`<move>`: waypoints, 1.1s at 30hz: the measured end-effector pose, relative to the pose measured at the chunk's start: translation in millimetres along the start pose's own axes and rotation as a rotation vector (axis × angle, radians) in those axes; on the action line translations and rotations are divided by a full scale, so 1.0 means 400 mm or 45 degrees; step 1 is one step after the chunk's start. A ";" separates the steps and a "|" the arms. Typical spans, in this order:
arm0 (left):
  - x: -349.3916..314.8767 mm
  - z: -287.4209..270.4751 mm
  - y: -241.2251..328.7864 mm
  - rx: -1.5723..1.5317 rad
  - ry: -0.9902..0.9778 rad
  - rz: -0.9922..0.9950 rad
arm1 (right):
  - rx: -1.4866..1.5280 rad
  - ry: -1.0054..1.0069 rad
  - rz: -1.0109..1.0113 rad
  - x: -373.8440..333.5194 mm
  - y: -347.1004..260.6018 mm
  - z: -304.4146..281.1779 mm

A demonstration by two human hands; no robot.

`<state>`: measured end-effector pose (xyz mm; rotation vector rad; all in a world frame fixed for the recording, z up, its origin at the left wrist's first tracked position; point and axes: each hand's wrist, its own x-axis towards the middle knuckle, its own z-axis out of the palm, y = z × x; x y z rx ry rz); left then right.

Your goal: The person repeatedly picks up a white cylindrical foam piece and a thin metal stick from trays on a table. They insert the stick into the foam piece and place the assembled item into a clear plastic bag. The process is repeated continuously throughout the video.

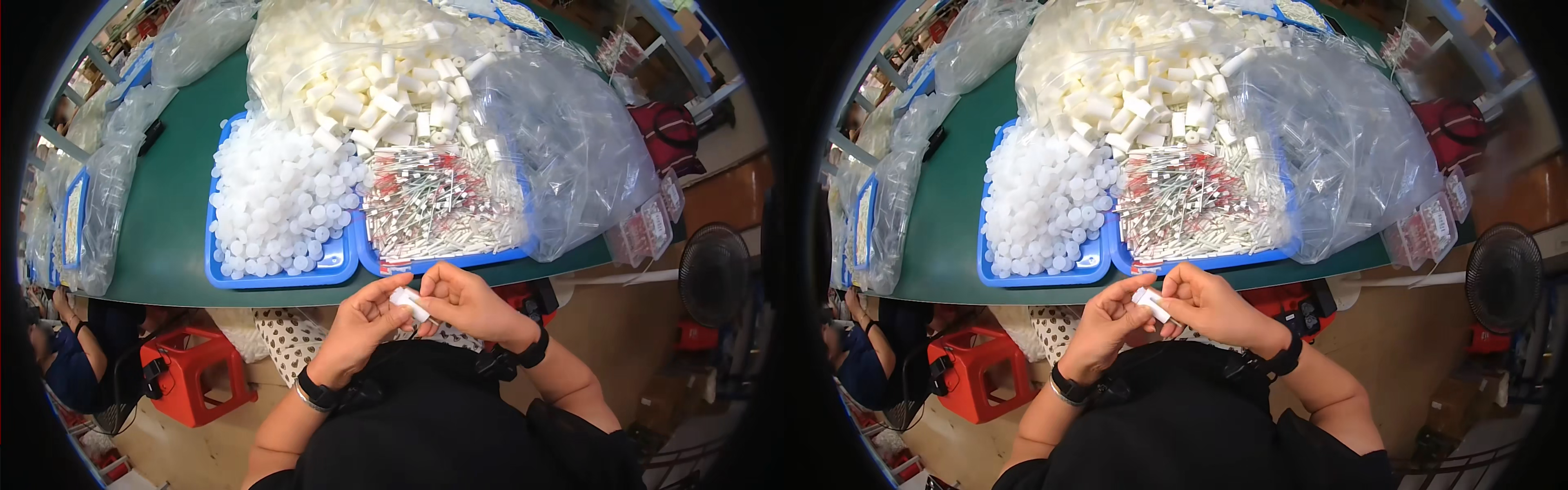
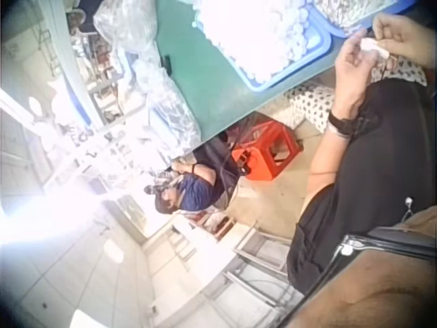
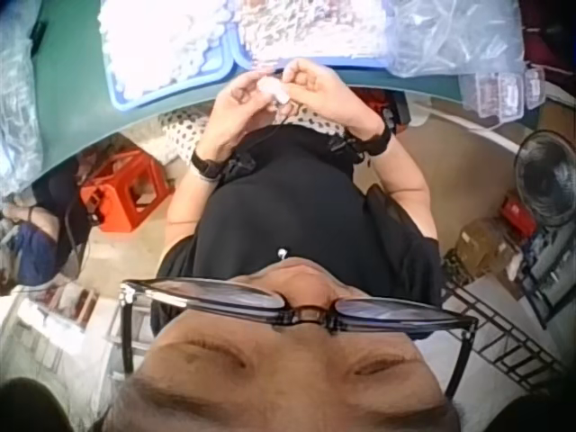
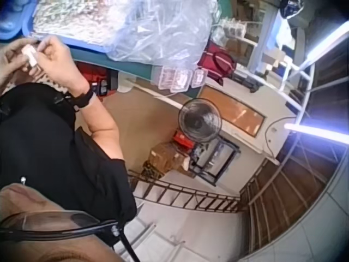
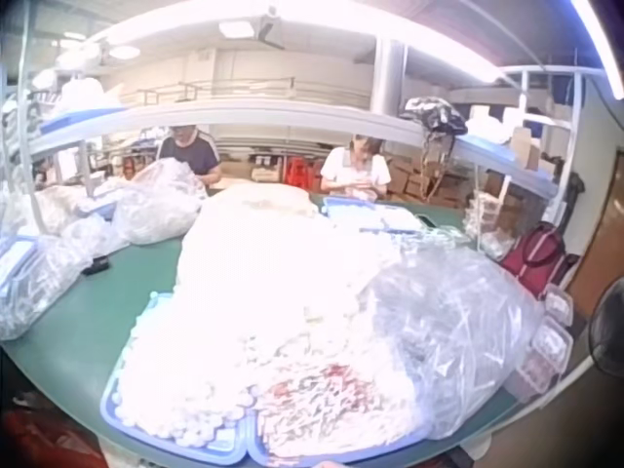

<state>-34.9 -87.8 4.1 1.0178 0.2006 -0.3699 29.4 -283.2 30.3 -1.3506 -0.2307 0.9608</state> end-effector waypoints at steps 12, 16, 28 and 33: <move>0.001 0.002 -0.007 -0.217 -0.139 -0.039 | -2.036 1.287 0.074 0.038 -0.099 -0.292; -0.004 -0.002 0.009 -0.154 -0.103 -0.102 | -1.748 1.380 -0.204 0.022 -0.082 -0.289; 0.000 -0.010 -0.011 -0.363 0.070 0.053 | -1.404 0.254 -0.826 -0.019 -0.049 0.029; -0.006 -0.021 -0.015 -0.429 0.231 0.146 | -1.485 0.338 -0.881 -0.013 -0.059 0.028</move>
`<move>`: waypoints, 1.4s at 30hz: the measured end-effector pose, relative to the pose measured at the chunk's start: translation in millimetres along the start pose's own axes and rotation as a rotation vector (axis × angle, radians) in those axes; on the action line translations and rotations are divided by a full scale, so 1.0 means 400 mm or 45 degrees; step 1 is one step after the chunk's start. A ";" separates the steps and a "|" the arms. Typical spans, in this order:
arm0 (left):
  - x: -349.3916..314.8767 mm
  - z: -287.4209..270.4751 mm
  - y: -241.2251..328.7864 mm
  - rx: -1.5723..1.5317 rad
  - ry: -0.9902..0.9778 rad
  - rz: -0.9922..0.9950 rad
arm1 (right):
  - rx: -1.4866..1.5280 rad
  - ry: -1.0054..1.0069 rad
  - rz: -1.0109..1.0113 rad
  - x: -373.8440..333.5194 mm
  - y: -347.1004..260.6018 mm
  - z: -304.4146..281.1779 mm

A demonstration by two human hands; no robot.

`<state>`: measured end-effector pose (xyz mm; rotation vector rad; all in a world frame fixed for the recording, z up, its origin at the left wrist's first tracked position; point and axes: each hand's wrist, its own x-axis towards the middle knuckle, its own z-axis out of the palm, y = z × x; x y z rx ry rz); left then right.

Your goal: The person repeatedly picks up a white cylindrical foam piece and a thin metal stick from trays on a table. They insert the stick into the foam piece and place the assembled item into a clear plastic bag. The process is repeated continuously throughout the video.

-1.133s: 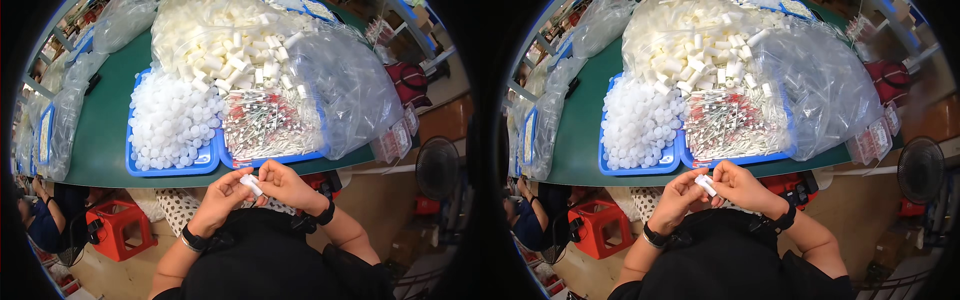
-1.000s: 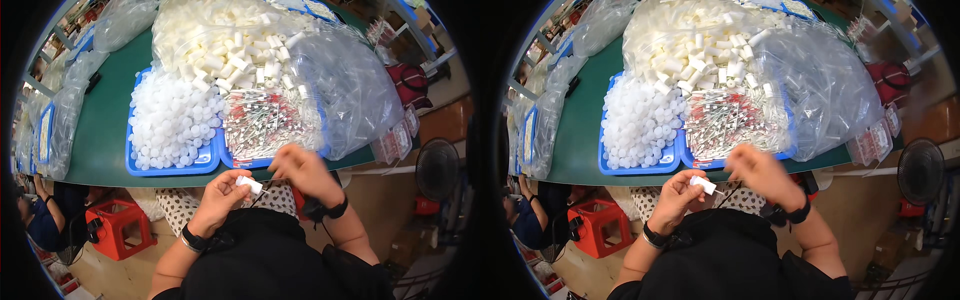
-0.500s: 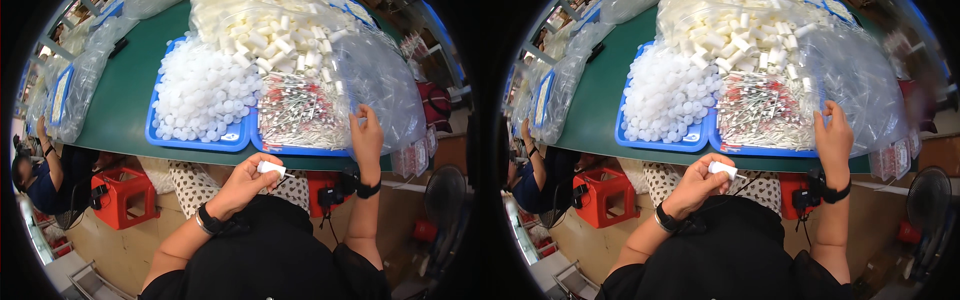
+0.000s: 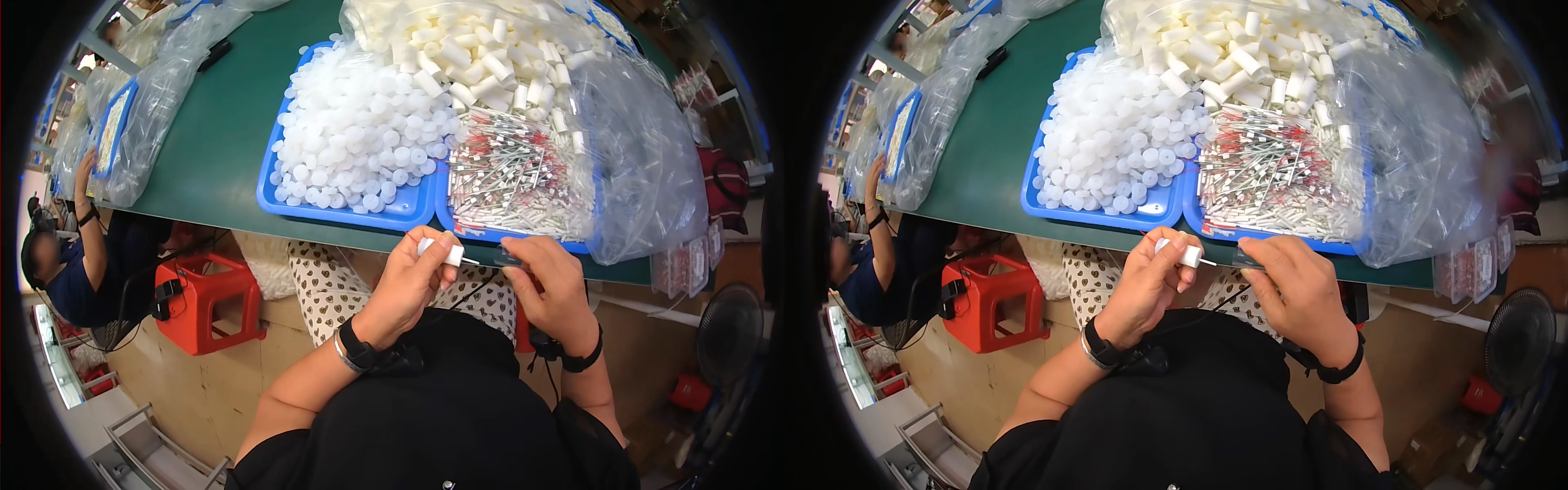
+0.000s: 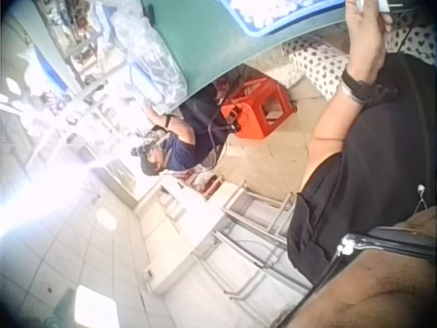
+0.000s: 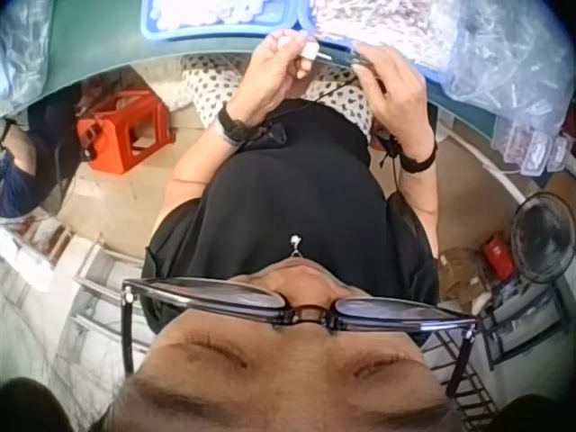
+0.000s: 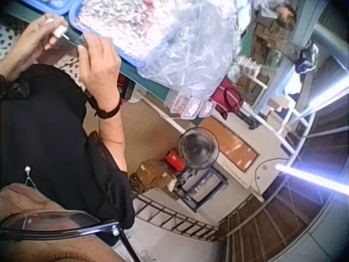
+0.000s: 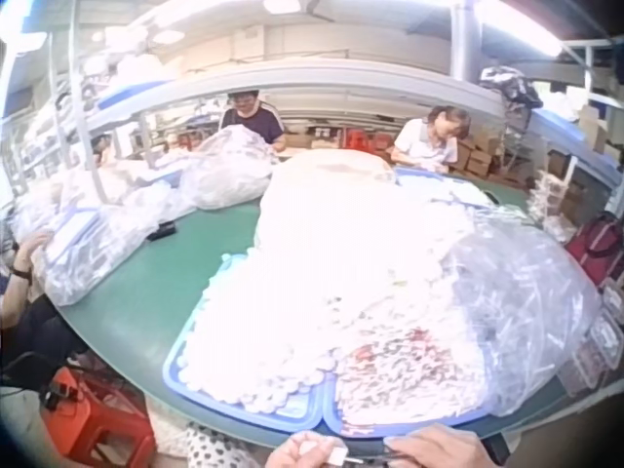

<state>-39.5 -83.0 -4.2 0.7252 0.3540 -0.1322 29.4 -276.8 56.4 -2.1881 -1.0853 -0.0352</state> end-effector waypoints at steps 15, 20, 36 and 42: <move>-0.016 0.004 -0.058 0.276 -0.015 0.373 | 0.442 0.118 0.280 -0.033 -0.003 0.144; -0.027 -0.008 -0.043 0.399 -0.161 0.212 | 0.398 -0.058 0.094 -0.028 0.015 0.115; -0.023 0.012 -0.024 0.030 -0.326 -0.006 | 0.521 -0.028 0.146 -0.005 -0.012 0.158; 0.000 -0.012 -0.024 -0.181 -0.388 -0.102 | 0.334 0.023 0.011 0.006 0.008 0.148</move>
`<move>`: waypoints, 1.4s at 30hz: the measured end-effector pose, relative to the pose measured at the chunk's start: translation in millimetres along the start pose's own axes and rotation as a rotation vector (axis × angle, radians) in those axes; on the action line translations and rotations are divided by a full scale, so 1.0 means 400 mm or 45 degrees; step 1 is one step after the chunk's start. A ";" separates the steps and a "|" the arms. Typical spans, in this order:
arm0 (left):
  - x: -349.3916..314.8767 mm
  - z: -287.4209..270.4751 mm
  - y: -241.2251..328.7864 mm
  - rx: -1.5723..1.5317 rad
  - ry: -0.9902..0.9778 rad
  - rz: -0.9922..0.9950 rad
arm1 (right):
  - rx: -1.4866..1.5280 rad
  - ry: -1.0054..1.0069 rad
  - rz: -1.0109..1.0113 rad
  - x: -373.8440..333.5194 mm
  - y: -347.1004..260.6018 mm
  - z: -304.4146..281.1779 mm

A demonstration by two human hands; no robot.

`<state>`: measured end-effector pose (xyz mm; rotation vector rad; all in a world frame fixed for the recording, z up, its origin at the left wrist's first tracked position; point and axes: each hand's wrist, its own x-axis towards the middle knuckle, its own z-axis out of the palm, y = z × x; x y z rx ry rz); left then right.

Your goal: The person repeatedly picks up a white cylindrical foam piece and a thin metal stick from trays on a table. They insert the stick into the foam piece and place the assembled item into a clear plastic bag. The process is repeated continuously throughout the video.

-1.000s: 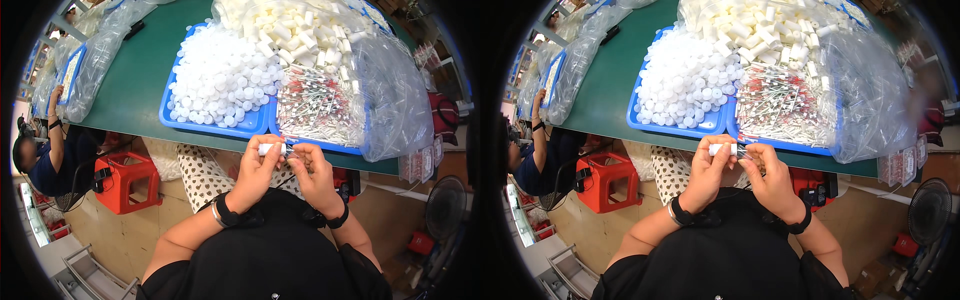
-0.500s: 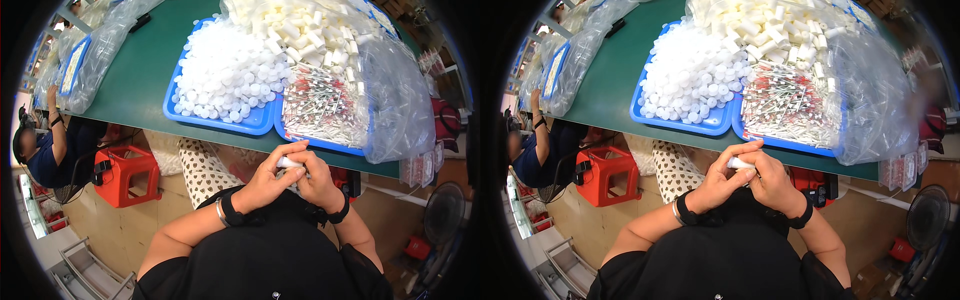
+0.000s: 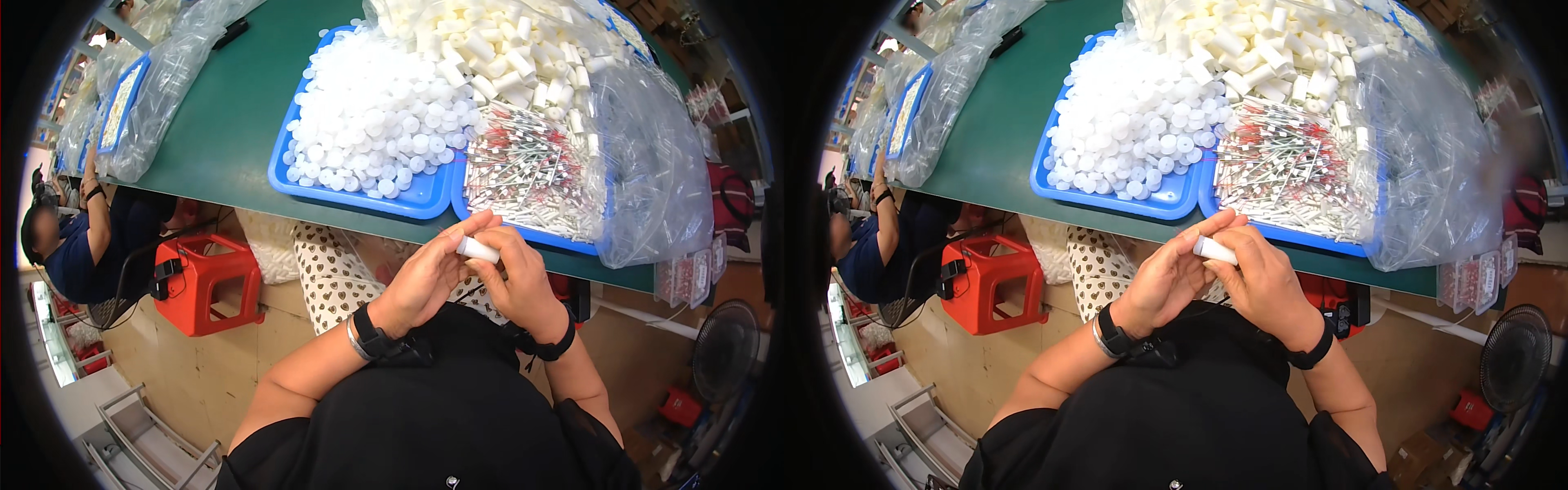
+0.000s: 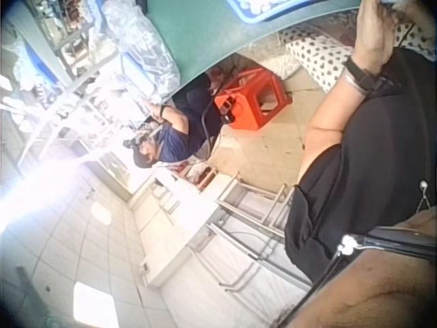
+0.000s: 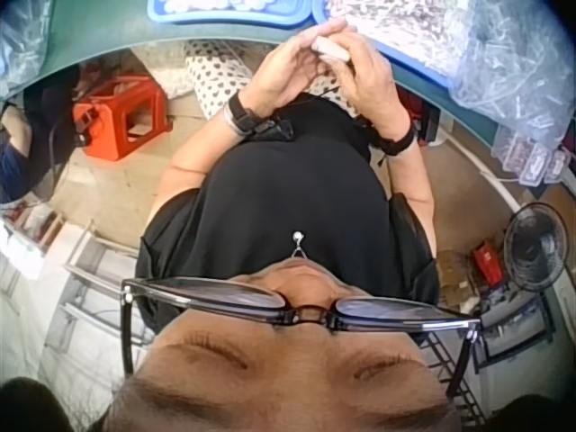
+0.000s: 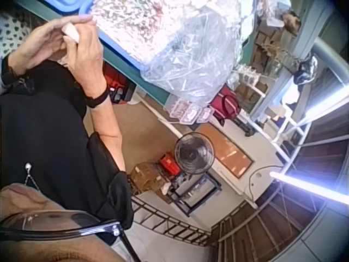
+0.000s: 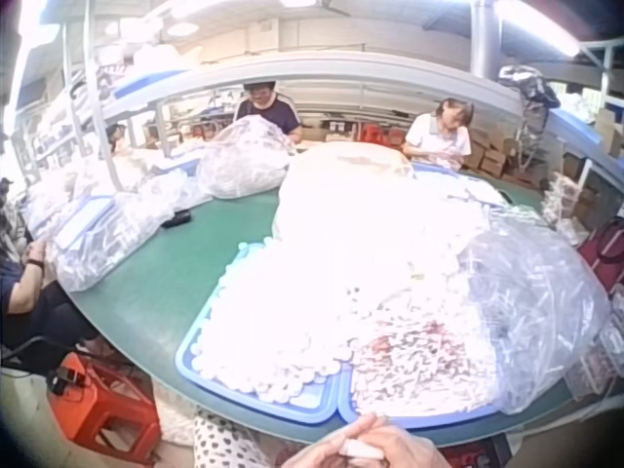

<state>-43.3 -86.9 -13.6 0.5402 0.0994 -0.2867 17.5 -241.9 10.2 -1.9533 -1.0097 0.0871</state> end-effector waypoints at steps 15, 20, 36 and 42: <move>0.002 -0.006 -0.038 -0.315 0.038 0.108 | -0.316 0.163 -0.041 -0.013 -0.010 0.088; 0.001 -0.006 -0.019 -0.263 0.122 0.052 | -0.104 0.169 0.037 0.004 -0.018 0.079; -0.019 0.004 -0.006 -0.271 0.019 0.076 | -0.049 0.033 -0.023 -0.001 -0.008 0.065; -0.014 0.006 -0.033 -0.282 0.064 0.107 | -0.179 0.015 -0.055 -0.024 0.013 0.086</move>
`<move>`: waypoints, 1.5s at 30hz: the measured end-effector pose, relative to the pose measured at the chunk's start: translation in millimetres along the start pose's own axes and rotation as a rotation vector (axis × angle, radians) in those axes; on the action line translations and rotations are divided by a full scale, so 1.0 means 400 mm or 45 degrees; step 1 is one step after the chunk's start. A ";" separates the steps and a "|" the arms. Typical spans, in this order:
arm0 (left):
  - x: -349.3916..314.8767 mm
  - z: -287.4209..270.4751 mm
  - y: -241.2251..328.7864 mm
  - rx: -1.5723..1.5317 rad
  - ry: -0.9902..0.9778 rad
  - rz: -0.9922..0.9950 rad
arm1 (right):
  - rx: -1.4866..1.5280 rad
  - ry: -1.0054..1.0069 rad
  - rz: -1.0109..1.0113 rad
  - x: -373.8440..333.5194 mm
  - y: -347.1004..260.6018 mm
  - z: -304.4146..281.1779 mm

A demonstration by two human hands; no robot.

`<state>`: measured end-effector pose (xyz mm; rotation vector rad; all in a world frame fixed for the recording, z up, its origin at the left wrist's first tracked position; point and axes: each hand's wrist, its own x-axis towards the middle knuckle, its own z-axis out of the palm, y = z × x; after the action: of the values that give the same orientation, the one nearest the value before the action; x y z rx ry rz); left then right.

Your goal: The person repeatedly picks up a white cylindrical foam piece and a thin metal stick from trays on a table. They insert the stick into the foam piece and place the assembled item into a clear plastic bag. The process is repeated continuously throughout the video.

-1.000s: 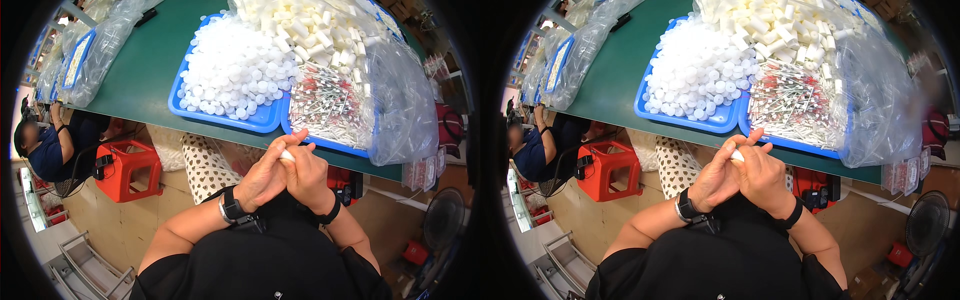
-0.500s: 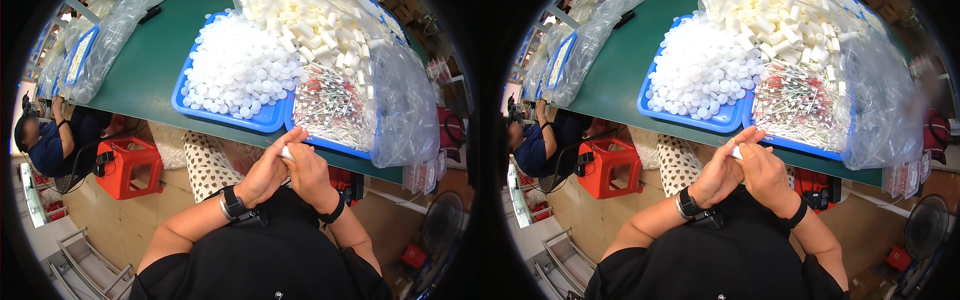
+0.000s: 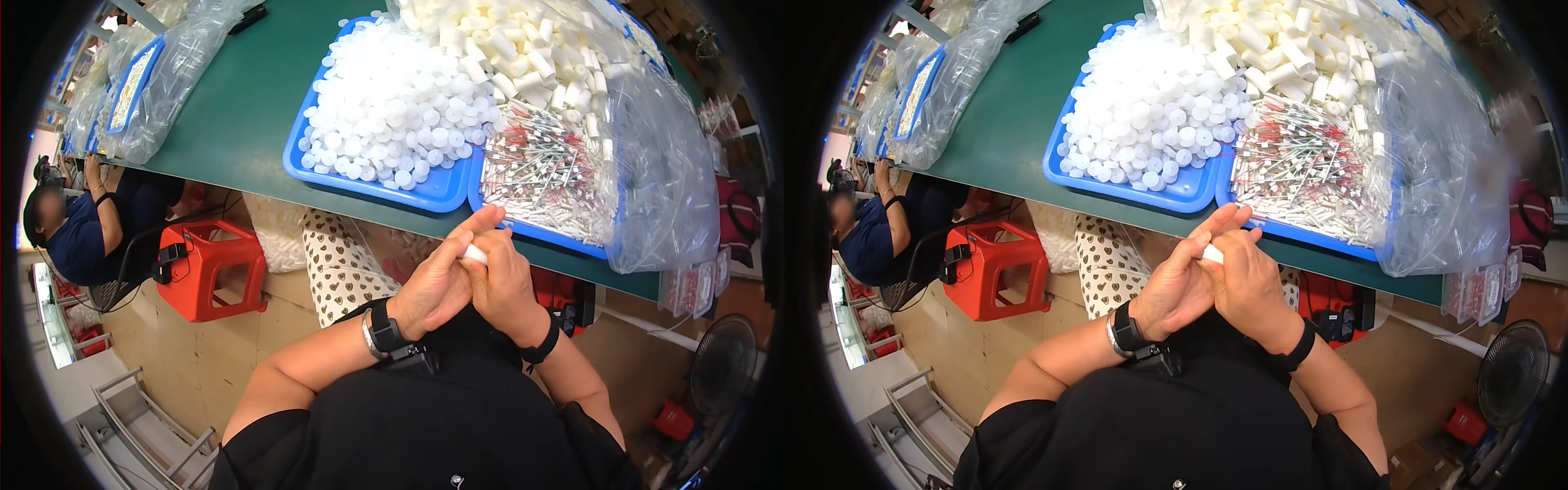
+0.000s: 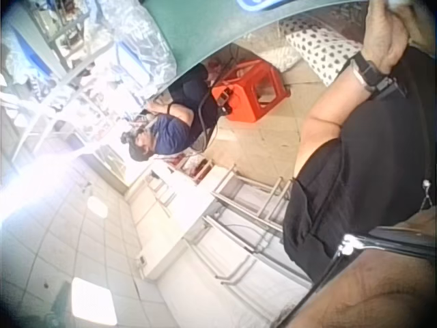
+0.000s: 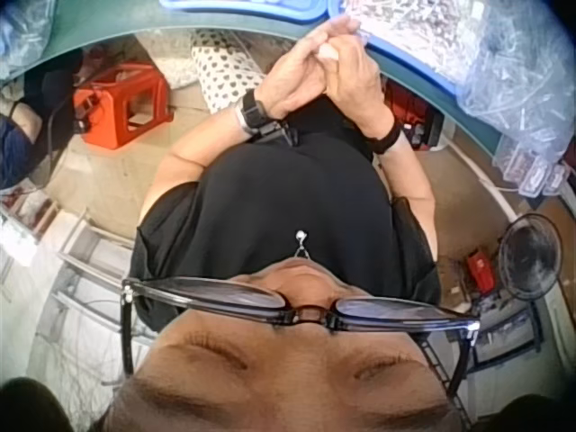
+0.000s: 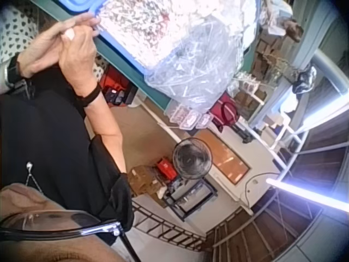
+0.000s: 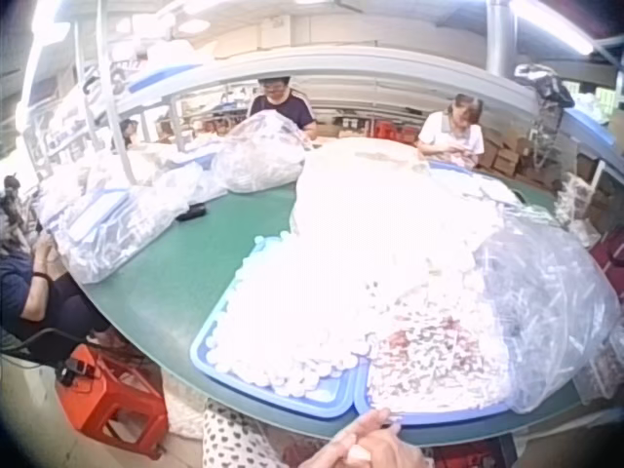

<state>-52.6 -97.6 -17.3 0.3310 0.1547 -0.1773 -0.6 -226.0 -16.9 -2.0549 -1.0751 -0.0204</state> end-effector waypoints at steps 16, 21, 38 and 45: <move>-0.006 -0.021 0.003 0.336 0.026 0.112 | 0.335 0.010 0.282 0.017 -0.049 0.025; -0.010 -0.014 0.042 0.339 0.075 -0.032 | 1.134 -0.192 0.828 0.032 -0.050 -0.007; -0.110 -0.082 0.036 0.653 0.562 -0.090 | 0.122 -0.520 0.390 0.009 -0.040 0.046; -0.131 -0.101 0.147 0.898 0.781 0.181 | -0.115 -0.274 0.105 -0.022 -0.005 0.004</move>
<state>-96.9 -21.4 -27.6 1.0950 0.6791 0.0240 -8.1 -230.4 -19.6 -2.2199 -1.1350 0.2012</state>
